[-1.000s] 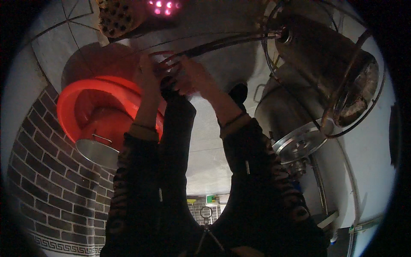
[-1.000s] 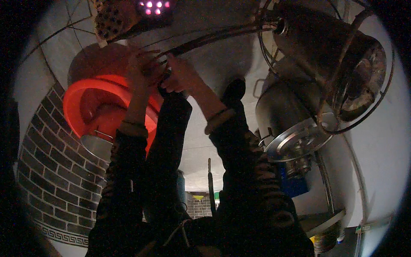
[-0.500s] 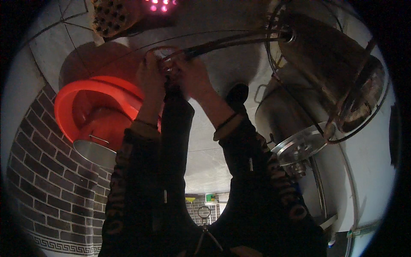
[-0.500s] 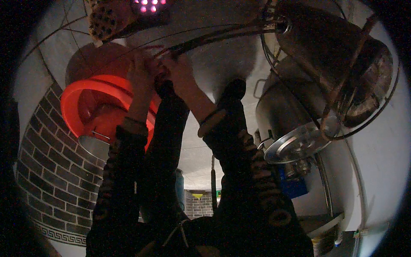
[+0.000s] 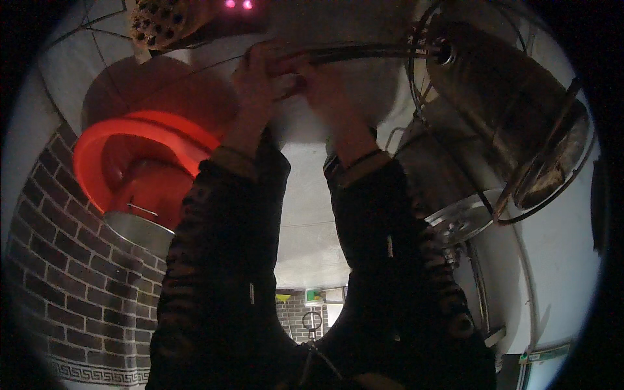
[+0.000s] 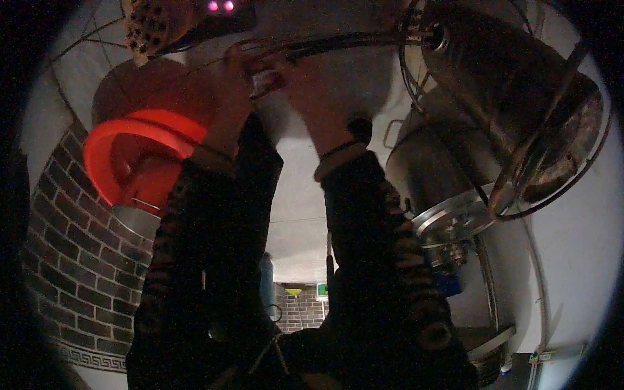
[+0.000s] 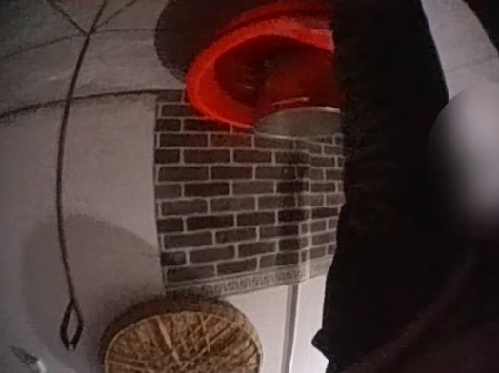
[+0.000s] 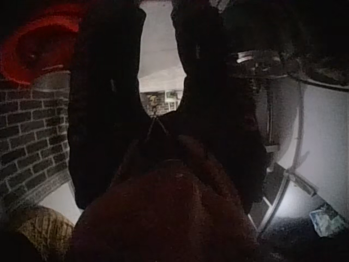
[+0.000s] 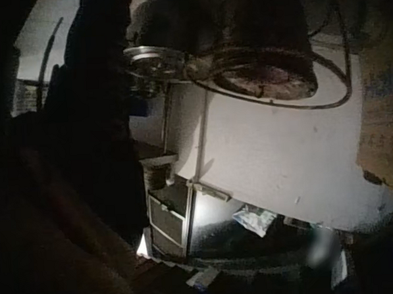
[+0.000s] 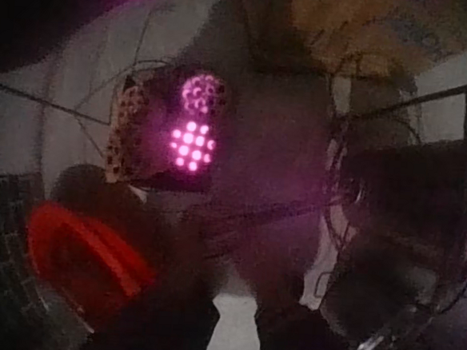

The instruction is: The person uses metal tongs to adjust and arrange charcoal pieces inside a small charcoal stove. They repeatedly pick up pieces, reposition them within the stove, and occasionally remove small fragments, continuing this process throughout the clip.

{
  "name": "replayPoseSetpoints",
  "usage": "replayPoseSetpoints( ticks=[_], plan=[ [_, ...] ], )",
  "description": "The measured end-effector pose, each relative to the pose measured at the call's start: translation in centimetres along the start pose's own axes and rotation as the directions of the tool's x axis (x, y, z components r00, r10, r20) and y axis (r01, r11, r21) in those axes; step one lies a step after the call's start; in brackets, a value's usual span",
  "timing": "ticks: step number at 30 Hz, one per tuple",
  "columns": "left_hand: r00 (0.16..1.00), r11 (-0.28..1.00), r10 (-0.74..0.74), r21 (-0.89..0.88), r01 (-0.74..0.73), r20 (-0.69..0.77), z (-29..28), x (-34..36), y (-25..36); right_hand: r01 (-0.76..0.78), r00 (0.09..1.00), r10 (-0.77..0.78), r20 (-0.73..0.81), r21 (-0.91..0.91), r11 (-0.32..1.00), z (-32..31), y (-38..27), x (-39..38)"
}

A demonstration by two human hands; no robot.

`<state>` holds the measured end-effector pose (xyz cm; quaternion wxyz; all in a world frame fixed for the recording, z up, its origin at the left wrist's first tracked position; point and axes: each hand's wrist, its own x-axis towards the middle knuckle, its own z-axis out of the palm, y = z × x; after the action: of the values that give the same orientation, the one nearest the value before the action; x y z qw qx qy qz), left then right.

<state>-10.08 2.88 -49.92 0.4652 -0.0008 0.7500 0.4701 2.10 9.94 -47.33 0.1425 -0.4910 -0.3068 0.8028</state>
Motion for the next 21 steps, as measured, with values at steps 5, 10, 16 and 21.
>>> replayPoseSetpoints(
  ticks=[5,10,16,21],
  plan=[
    [0.535,0.048,0.809,0.88,-0.473,0.244,-7.3,-3.3,0.3,0.24,0.97,-0.231,0.076,-0.14,0.961,6.2,2.4,-2.8],
    [0.848,0.448,0.48,0.769,-0.456,0.224,-6.4,-3.9,2.4,-0.109,0.993,0.116,-0.003,0.323,0.94,6.3,2.2,-2.8],
    [0.98,0.956,-0.043,-0.278,0.098,0.195,3.6,1.2,2.8,0.276,0.954,-0.274,-0.125,-0.004,0.961,-1.4,0.8,2.7],
    [0.792,0.686,0.585,0.415,-0.598,0.176,5.5,3.0,-1.5,-0.027,0.994,0.037,-0.103,0.091,0.995,-5.0,-0.8,2.6]
  ],
)
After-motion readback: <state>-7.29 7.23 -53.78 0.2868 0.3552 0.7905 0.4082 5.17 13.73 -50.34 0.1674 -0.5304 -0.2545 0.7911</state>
